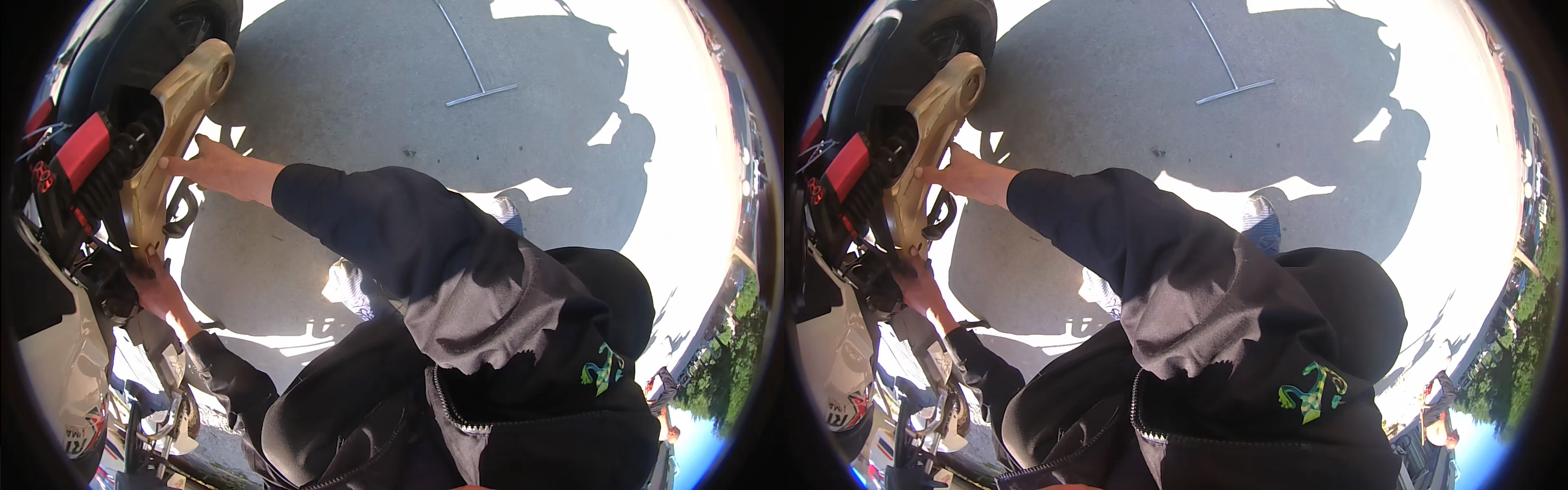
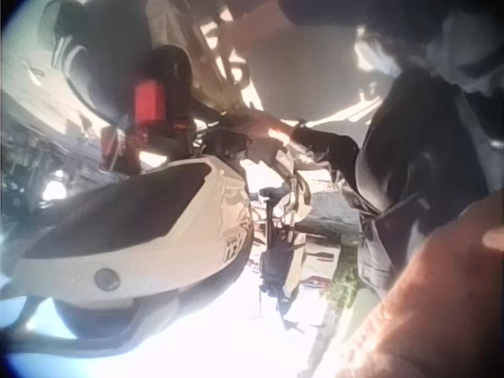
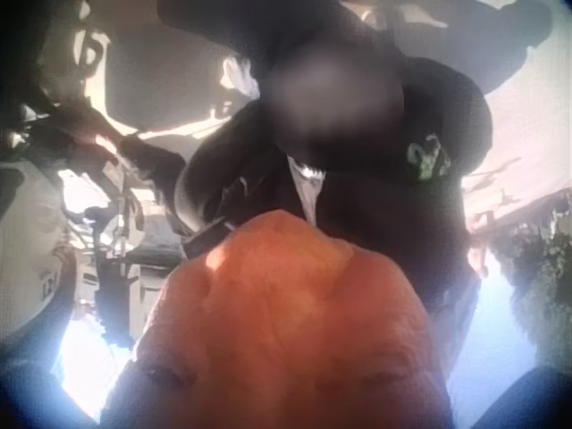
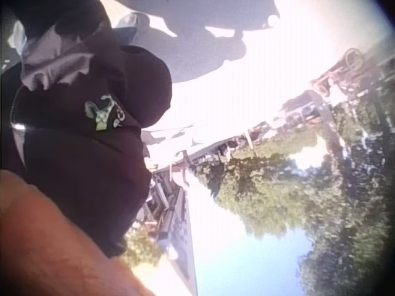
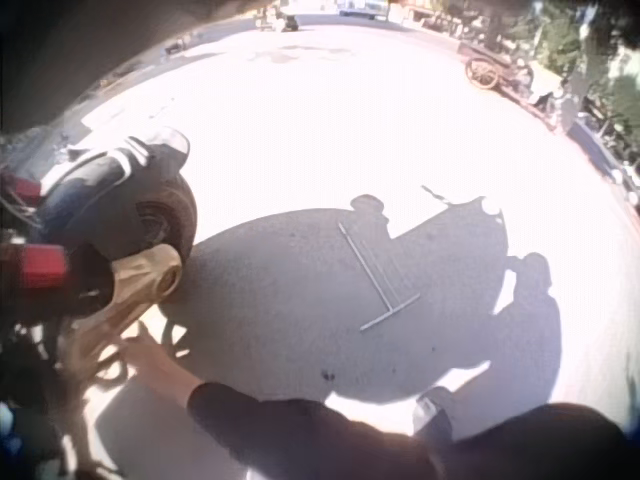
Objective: The person removes a plastic cover from the rear of a white scooter, then uses a T-handle wrench to loosen and tighten bolts on the rear mudguard and brake assembly. They reattach the cover and secure it with bolts.
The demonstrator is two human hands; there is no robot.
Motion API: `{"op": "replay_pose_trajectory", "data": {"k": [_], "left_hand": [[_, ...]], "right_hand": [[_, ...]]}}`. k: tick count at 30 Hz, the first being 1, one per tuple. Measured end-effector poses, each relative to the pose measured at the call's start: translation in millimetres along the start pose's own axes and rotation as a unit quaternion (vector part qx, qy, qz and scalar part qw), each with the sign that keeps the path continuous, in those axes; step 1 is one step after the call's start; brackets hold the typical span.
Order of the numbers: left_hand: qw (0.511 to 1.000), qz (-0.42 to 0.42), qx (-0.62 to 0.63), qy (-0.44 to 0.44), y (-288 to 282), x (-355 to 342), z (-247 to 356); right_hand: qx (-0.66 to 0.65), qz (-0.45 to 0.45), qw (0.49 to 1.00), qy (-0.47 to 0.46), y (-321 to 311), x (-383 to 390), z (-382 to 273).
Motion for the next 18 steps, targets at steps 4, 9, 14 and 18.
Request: {"op": "replay_pose_trajectory", "data": {"k": [4, 9, 14, 18], "left_hand": [[0.999, -0.018, -0.048, -0.003, 4.2, -4.3, -3.2], [0.996, -0.060, -0.060, 0.008, 9.6, -9.0, -1.2], [0.995, -0.072, -0.056, 0.028, 25.5, -22.2, -25.4], [0.993, -0.097, -0.070, 0.004, 34.0, -27.5, -44.5]], "right_hand": [[0.385, 0.003, 0.923, -0.022, -84.5, 45.1, 15.2], [0.494, 0.277, 0.823, -0.037, -310.6, 154.9, -68.7], [0.743, 0.061, 0.666, -0.004, -329.4, 181.1, -94.7], [0.758, -0.143, 0.627, 0.105, -288.3, 189.0, -29.5]]}}
Point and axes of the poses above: each hand's wrist, its own x-axis away from the middle knuckle, its own y-axis out of the palm, z = x × y, the point moved 10 cm from there along -x, towards the middle knuckle, and after that the axes turned 11 degrees about -x, right-handed, at the moved point
